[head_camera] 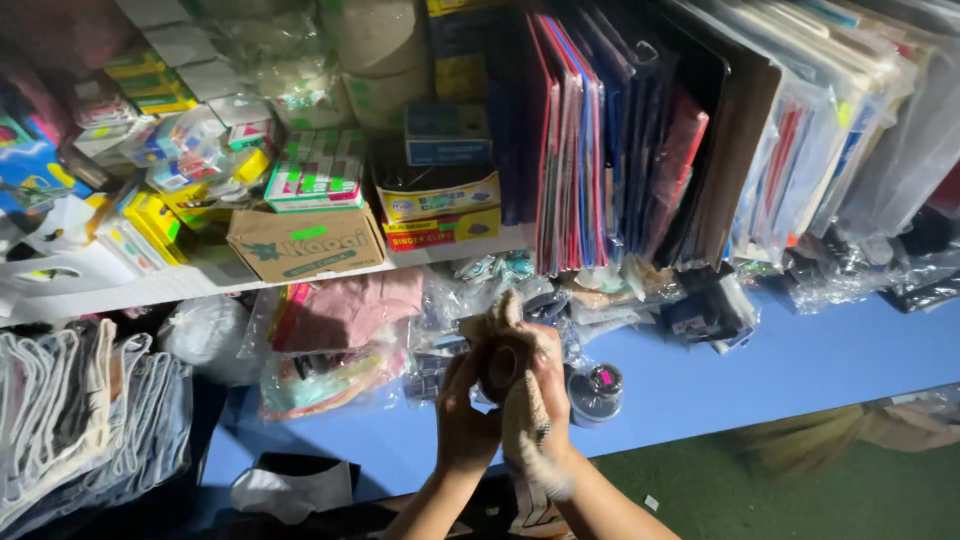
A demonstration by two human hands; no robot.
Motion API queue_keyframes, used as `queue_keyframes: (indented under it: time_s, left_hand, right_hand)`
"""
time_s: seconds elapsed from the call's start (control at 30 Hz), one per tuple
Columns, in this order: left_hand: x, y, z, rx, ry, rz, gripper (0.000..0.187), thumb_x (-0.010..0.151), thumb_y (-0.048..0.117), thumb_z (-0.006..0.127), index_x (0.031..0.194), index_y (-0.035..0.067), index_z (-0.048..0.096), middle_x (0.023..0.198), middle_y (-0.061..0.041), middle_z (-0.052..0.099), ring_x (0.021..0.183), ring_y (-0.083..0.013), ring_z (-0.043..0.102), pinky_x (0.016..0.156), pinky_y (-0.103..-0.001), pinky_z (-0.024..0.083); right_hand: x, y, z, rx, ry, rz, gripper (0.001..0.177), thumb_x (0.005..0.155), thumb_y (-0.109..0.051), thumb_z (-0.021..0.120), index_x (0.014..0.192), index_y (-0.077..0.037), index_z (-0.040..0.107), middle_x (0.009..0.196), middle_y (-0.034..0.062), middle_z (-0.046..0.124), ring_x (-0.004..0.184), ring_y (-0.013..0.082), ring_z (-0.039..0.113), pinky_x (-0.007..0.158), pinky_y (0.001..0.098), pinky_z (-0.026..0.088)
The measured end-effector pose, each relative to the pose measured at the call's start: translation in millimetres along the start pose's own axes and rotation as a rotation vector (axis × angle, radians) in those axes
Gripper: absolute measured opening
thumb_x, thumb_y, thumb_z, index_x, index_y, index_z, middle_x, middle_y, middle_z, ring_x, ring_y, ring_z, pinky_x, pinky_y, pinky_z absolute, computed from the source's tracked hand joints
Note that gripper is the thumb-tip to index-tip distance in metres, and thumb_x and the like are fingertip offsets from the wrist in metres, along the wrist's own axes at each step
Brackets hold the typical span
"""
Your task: The person wipes a roll of tape with a cloth and places it on a blue counter. They then open a box of binder clips, remove several clips, and place them on the counter next to the tape.
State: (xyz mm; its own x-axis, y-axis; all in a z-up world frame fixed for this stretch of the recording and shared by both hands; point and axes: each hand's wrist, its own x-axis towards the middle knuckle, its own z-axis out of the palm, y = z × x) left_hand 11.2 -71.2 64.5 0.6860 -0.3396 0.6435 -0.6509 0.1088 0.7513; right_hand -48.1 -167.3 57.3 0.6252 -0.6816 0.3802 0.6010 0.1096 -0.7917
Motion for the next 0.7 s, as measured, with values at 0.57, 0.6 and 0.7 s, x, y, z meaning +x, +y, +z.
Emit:
queue_keyframes:
  time_s: [0.57, 0.6, 0.7]
  left_hand:
    - [24.1, -84.5, 25.6, 0.190, -0.171, -0.095, 0.088, 0.060, 0.005, 0.087, 0.137, 0.008, 0.045, 0.126, -0.021, 0.059, 0.122, -0.0401, 0.060, 0.102, -0.045, 0.050]
    - [17.2, -96.0, 27.6, 0.087, -0.265, -0.251, 0.085, 0.070, 0.004, 0.081, 0.145, 0.009, 0.041, 0.137, -0.020, 0.059, 0.131, -0.0387, 0.062, 0.107, -0.044, 0.052]
    - [39.4, -43.8, 10.3, 0.264, -0.118, 0.231, 0.088, 0.059, 0.003, 0.092, 0.131, 0.006, 0.040, 0.141, -0.023, 0.057, 0.135, -0.0449, 0.053, 0.111, -0.051, 0.045]
  right_hand:
    - [65.1, 94.2, -43.4, 0.580, 0.287, 0.491, 0.029, 0.103, -0.031, 0.059, 0.123, -0.010, 0.064, 0.111, 0.0081, 0.070, 0.100, 0.0212, 0.069, 0.086, 0.0362, 0.060]
    - [62.7, 105.7, -49.3, 0.530, 0.317, 0.495, 0.027, 0.104, -0.029, 0.059, 0.123, -0.010, 0.064, 0.111, 0.0080, 0.070, 0.100, 0.0212, 0.069, 0.085, 0.0356, 0.060]
    - [68.1, 129.5, -66.5, 0.394, 0.246, 0.496, 0.035, 0.107, -0.035, 0.055, 0.128, -0.009, 0.064, 0.112, 0.0046, 0.070, 0.101, 0.0162, 0.068, 0.084, 0.0321, 0.057]
